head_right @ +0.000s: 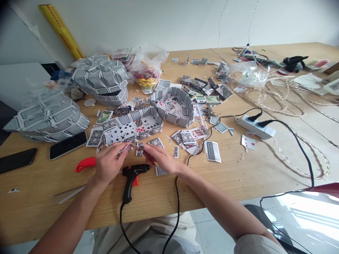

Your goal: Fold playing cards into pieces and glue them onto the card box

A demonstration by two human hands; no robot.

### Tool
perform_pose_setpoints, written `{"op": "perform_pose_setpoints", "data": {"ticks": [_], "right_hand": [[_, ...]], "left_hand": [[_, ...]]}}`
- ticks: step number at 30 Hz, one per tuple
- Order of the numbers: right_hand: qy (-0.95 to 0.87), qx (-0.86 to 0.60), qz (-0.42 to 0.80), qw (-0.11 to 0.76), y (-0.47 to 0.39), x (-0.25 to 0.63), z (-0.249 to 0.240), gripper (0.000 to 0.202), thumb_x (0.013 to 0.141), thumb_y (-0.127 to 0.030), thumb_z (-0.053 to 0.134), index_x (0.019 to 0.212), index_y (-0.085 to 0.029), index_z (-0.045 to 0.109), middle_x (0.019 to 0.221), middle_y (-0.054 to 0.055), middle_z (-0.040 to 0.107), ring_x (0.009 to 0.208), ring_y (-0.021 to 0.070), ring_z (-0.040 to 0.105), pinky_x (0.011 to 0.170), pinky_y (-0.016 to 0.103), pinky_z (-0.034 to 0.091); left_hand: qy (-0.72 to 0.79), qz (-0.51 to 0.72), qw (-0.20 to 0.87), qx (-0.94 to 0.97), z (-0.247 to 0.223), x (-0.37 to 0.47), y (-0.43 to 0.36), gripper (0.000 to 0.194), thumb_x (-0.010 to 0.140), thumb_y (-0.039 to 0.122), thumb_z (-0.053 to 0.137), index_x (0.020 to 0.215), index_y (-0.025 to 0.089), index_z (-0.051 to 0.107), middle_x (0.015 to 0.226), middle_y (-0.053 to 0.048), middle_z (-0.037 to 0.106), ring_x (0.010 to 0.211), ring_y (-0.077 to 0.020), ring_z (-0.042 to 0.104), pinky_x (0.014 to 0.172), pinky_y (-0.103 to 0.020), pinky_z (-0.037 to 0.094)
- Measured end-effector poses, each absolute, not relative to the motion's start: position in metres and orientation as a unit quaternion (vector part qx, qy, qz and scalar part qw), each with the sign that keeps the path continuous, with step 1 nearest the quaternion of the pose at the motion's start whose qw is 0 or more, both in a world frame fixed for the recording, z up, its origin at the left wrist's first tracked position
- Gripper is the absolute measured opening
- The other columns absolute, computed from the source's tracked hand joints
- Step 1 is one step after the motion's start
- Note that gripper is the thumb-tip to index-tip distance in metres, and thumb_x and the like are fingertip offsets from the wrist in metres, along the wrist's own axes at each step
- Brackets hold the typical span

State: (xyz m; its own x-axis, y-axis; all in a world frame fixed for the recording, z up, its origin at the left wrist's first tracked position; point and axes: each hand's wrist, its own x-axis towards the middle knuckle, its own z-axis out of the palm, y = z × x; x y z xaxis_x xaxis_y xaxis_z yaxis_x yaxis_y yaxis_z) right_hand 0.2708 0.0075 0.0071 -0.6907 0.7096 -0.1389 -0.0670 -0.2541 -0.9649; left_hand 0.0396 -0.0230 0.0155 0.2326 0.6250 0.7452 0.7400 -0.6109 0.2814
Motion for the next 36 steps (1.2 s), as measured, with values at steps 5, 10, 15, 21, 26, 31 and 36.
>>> {"op": "perform_pose_setpoints", "data": {"ticks": [5, 10, 15, 21, 26, 31, 36], "right_hand": [[-0.553, -0.290, 0.728, 0.282, 0.0059, 0.2720, 0.0078, 0.051, 0.109, -0.067, 0.047, 0.087, -0.021, 0.052, 0.075, -0.002, 0.048, 0.066, 0.0139, 0.043, 0.066, 0.032, 0.036], [-0.567, -0.286, 0.720, 0.278, 0.0066, 0.2733, 0.0056, 0.050, 0.110, -0.064, 0.046, 0.087, -0.020, 0.052, 0.078, -0.002, 0.048, 0.069, 0.0142, 0.043, 0.069, 0.032, 0.038], [-0.572, -0.287, 0.714, 0.284, 0.0054, 0.2728, 0.0050, 0.049, 0.112, -0.063, 0.044, 0.087, -0.021, 0.051, 0.078, -0.002, 0.047, 0.070, 0.0141, 0.043, 0.069, 0.032, 0.038], [-0.570, -0.289, 0.714, 0.285, 0.0055, 0.2733, 0.0067, 0.049, 0.111, -0.063, 0.046, 0.087, -0.020, 0.052, 0.082, 0.000, 0.048, 0.072, 0.0145, 0.044, 0.070, 0.032, 0.039], [-0.569, -0.288, 0.715, 0.286, 0.0050, 0.2730, 0.0068, 0.049, 0.111, -0.062, 0.045, 0.088, -0.020, 0.053, 0.083, 0.000, 0.048, 0.073, 0.0147, 0.045, 0.071, 0.032, 0.040], [-0.575, -0.287, 0.712, 0.283, 0.0047, 0.2730, 0.0051, 0.049, 0.112, -0.062, 0.044, 0.087, -0.021, 0.053, 0.084, 0.000, 0.048, 0.074, 0.0150, 0.044, 0.071, 0.032, 0.041], [-0.575, -0.289, 0.711, 0.281, 0.0043, 0.2732, 0.0049, 0.049, 0.112, -0.062, 0.044, 0.088, -0.021, 0.054, 0.084, 0.001, 0.049, 0.074, 0.0155, 0.044, 0.070, 0.032, 0.041]], "left_hand": [[-0.433, -0.437, 0.072, -0.785, 0.0162, 0.0399, -0.0245, 0.015, 0.098, 0.005, 0.072, 0.110, 0.014, 0.075, 0.099, -0.008, 0.083, 0.090, -0.0164, 0.081, 0.091, -0.024, 0.062], [-0.434, -0.435, 0.070, -0.786, 0.0166, 0.0403, -0.0248, 0.016, 0.099, 0.005, 0.071, 0.111, 0.014, 0.075, 0.101, -0.008, 0.084, 0.092, -0.0170, 0.081, 0.091, -0.025, 0.063], [-0.429, -0.438, 0.066, -0.788, 0.0159, 0.0401, -0.0241, 0.017, 0.098, 0.005, 0.071, 0.113, 0.014, 0.075, 0.102, -0.008, 0.084, 0.093, -0.0170, 0.081, 0.093, -0.026, 0.063], [-0.428, -0.443, 0.063, -0.785, 0.0150, 0.0410, -0.0243, 0.018, 0.099, 0.006, 0.071, 0.113, 0.016, 0.075, 0.103, -0.007, 0.084, 0.094, -0.0168, 0.082, 0.093, -0.026, 0.064], [-0.425, -0.445, 0.059, -0.786, 0.0146, 0.0406, -0.0240, 0.020, 0.098, 0.004, 0.071, 0.114, 0.016, 0.075, 0.105, -0.007, 0.084, 0.095, -0.0168, 0.082, 0.095, -0.026, 0.064], [-0.423, -0.446, 0.057, -0.787, 0.0142, 0.0404, -0.0244, 0.021, 0.098, 0.004, 0.072, 0.115, 0.016, 0.075, 0.106, -0.007, 0.084, 0.097, -0.0172, 0.082, 0.096, -0.026, 0.064], [-0.422, -0.446, 0.054, -0.787, 0.0134, 0.0403, -0.0246, 0.022, 0.098, 0.005, 0.071, 0.116, 0.017, 0.076, 0.107, -0.006, 0.085, 0.097, -0.0172, 0.082, 0.096, -0.026, 0.065]]}}
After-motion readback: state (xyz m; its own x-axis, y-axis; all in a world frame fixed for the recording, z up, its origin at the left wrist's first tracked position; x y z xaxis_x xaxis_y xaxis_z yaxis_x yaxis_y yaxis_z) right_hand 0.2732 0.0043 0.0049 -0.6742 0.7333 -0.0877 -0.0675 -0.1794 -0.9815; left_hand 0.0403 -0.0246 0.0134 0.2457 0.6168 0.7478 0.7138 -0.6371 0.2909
